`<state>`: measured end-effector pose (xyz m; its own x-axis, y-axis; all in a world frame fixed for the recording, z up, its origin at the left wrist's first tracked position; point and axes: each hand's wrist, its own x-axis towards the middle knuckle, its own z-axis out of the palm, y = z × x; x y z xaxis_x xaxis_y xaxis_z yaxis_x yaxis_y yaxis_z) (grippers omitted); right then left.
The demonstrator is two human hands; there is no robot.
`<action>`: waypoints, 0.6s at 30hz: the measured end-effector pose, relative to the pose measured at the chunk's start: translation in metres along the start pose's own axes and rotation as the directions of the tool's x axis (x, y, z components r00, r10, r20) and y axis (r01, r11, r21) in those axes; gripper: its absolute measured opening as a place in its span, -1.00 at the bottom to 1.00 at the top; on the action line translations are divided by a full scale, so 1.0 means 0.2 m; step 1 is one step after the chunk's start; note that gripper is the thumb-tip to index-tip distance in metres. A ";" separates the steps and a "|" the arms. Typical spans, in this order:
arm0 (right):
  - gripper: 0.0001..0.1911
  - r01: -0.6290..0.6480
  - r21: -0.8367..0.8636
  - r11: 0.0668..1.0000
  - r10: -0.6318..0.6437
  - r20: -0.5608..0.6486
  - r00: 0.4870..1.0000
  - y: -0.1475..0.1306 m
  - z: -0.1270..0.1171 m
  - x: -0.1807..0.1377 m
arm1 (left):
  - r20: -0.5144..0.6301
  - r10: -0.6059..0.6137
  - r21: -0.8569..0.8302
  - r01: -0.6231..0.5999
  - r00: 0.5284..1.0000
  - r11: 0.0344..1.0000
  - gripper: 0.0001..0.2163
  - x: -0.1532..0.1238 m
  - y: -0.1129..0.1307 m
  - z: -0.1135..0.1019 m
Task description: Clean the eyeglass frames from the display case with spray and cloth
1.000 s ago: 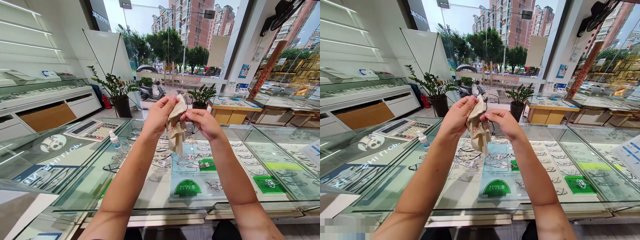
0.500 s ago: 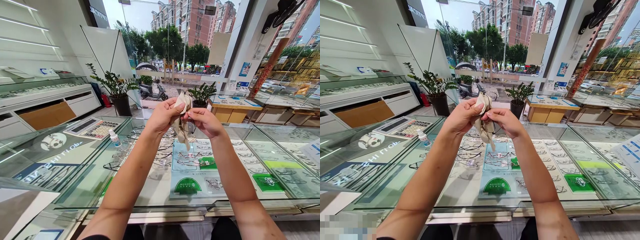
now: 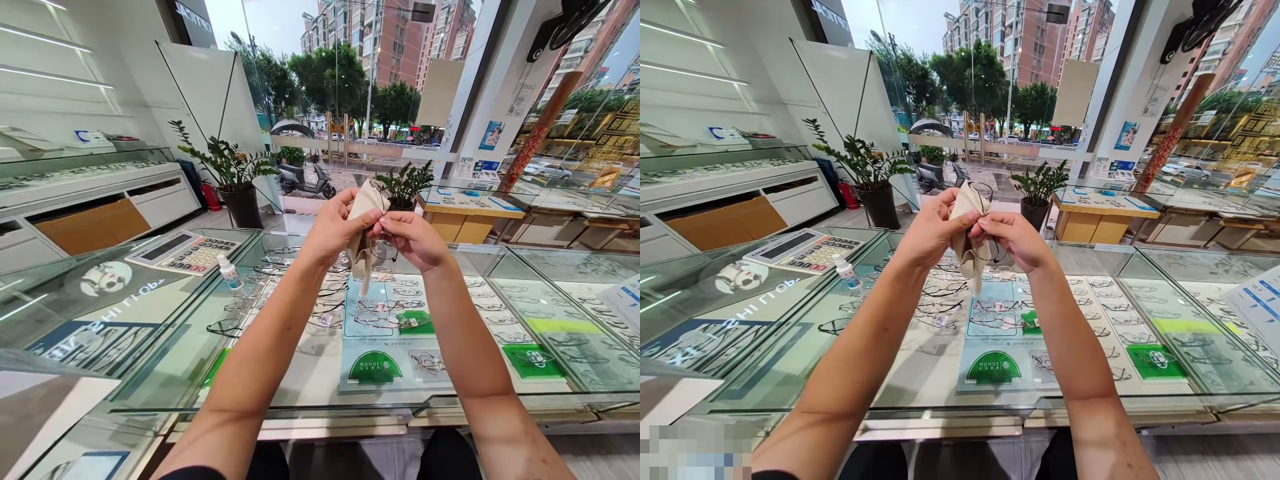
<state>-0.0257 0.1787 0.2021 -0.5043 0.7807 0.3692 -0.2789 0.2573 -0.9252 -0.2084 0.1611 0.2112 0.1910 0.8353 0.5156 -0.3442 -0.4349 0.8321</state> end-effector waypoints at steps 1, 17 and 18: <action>-0.61 -0.008 0.004 1.000 0.008 -0.003 1.000 0.00 -0.01 0.00 | 0.017 -0.012 0.009 0.012 1.000 1.000 -0.40 0.00 0.00 -0.01; -0.57 -0.037 -0.026 0.999 0.038 0.030 0.999 -0.05 -0.03 -0.02 | 0.115 -0.035 -0.028 0.039 0.993 0.999 -0.46 0.01 0.00 -0.01; -0.57 -0.034 -0.022 0.999 0.035 0.036 0.999 -0.05 -0.03 -0.02 | 0.095 -0.027 -0.032 0.030 0.995 0.999 -0.44 0.01 0.00 0.00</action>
<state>-0.0170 0.1763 0.2097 -0.5429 0.7681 0.3396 -0.2437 0.2429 -0.9390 -0.2087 0.1632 0.2113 0.2871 0.8109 0.5099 -0.3674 -0.3984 0.8404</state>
